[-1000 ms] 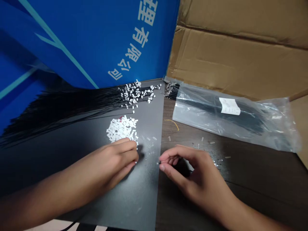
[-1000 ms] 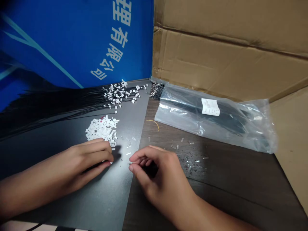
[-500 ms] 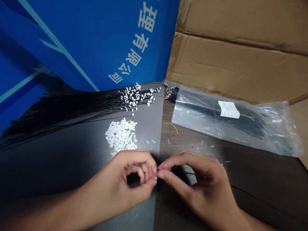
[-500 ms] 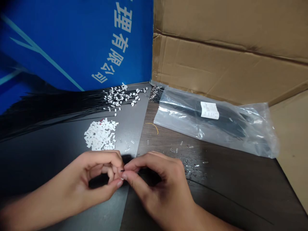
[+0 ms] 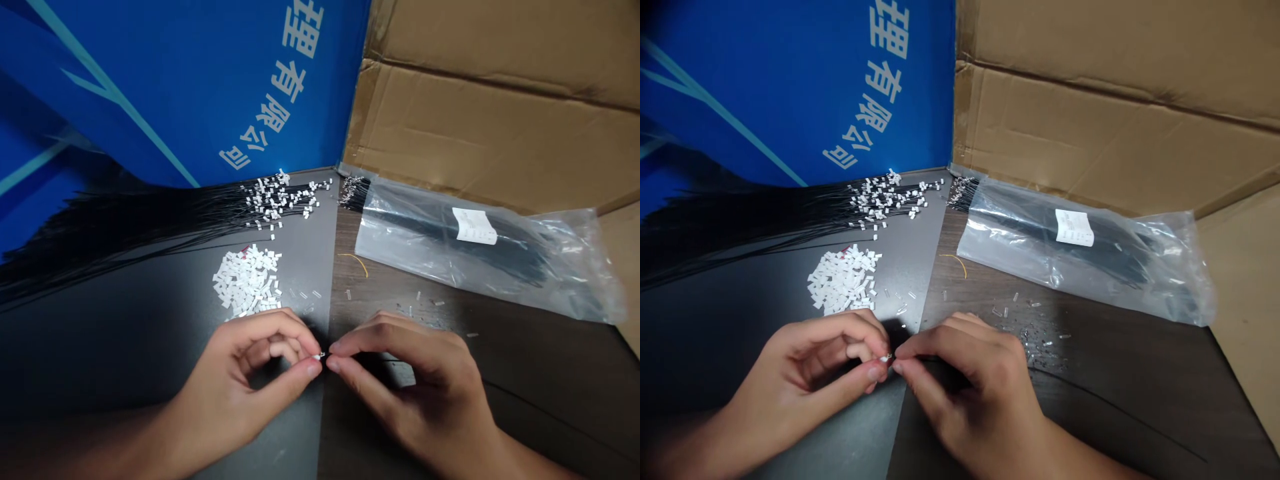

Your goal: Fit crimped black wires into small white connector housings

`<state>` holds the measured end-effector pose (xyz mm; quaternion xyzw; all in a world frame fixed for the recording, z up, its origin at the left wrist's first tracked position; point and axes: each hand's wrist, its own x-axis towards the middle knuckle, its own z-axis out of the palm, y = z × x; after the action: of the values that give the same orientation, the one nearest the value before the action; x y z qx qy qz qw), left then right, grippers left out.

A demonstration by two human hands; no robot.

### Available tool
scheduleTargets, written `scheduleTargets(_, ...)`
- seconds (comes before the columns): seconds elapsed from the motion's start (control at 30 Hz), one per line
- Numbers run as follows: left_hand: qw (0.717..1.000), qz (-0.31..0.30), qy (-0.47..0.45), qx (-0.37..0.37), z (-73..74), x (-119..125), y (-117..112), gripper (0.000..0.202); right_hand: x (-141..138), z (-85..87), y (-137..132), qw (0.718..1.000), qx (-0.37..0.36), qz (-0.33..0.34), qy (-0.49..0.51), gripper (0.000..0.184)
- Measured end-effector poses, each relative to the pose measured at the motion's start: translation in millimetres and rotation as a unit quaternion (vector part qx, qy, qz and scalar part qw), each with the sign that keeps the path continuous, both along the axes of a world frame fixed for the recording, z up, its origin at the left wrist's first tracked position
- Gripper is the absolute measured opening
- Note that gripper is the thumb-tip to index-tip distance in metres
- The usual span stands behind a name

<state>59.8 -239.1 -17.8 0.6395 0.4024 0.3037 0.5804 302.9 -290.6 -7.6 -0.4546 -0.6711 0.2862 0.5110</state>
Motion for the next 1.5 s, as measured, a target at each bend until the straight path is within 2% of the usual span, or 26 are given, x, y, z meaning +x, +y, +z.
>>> scheduleTargets(0.2,1.000,0.014,-0.006,0.000,-26.1,-9.6,-8.1,0.031,0.9,-1.1,1.4,1.000,0.008,0.016,0.001,0.021)
scheduleTargets(0.3,1.000,0.009,-0.017,-0.005,-32.1,-10.0,-6.3,0.033,0.9,-2.4,-0.1,1.000,0.013,0.019,0.000,0.021)
scheduleTargets(0.4,0.999,-0.002,-0.031,0.005,-27.2,-6.4,-3.1,0.031,-0.1,-3.3,-1.2,1.000,-0.010,0.011,0.002,0.019)
scheduleTargets(0.5,0.999,-0.025,-0.033,0.016,-13.9,-1.6,0.1,0.025,-1.8,-1.2,-1.6,0.998,-0.061,0.009,0.021,0.013)
scheduleTargets(0.63,0.998,-0.050,-0.005,-0.029,1.7,3.3,4.7,0.022,-2.5,6.0,-1.8,0.986,-0.157,0.035,0.044,0.015)
scheduleTargets(0.7,0.996,-0.045,-0.031,-0.067,3.8,4.7,6.4,0.022,-2.1,8.1,-1.5,0.970,-0.224,0.051,0.075,0.015)
scheduleTargets(0.8,0.990,-0.038,-0.073,-0.115,2.9,5.3,7.6,0.014,-1.2,6.7,-0.6,0.928,-0.329,0.071,0.159,0.020)
scheduleTargets(0.9,0.986,-0.034,-0.090,-0.138,2.6,4.6,7.6,0.008,0.2,2.8,0.3,0.899,-0.376,0.079,0.209,0.029)
scheduleTargets(1.0,0.982,-0.022,-0.121,-0.144,5.3,4.1,7.0,0.011,1.7,0.8,0.9,0.894,-0.383,0.086,0.215,0.030)
scheduleTargets(1.13,0.980,-0.017,-0.130,-0.151,11.9,5.6,8.2,0.020,2.3,1.7,1.0,0.902,-0.376,0.084,0.196,0.027)
scheduleTargets(1.37,0.980,-0.010,-0.124,-0.156,14.7,11.1,11.1,0.026,0.6,5.6,0.0,0.936,-0.318,0.059,0.140,0.011)
scheduleTargets(1.5,0.986,0.010,-0.106,-0.127,16.5,14.6,9.8,0.026,-2.1,9.3,-0.4,0.958,-0.268,0.028,0.104,0.012)
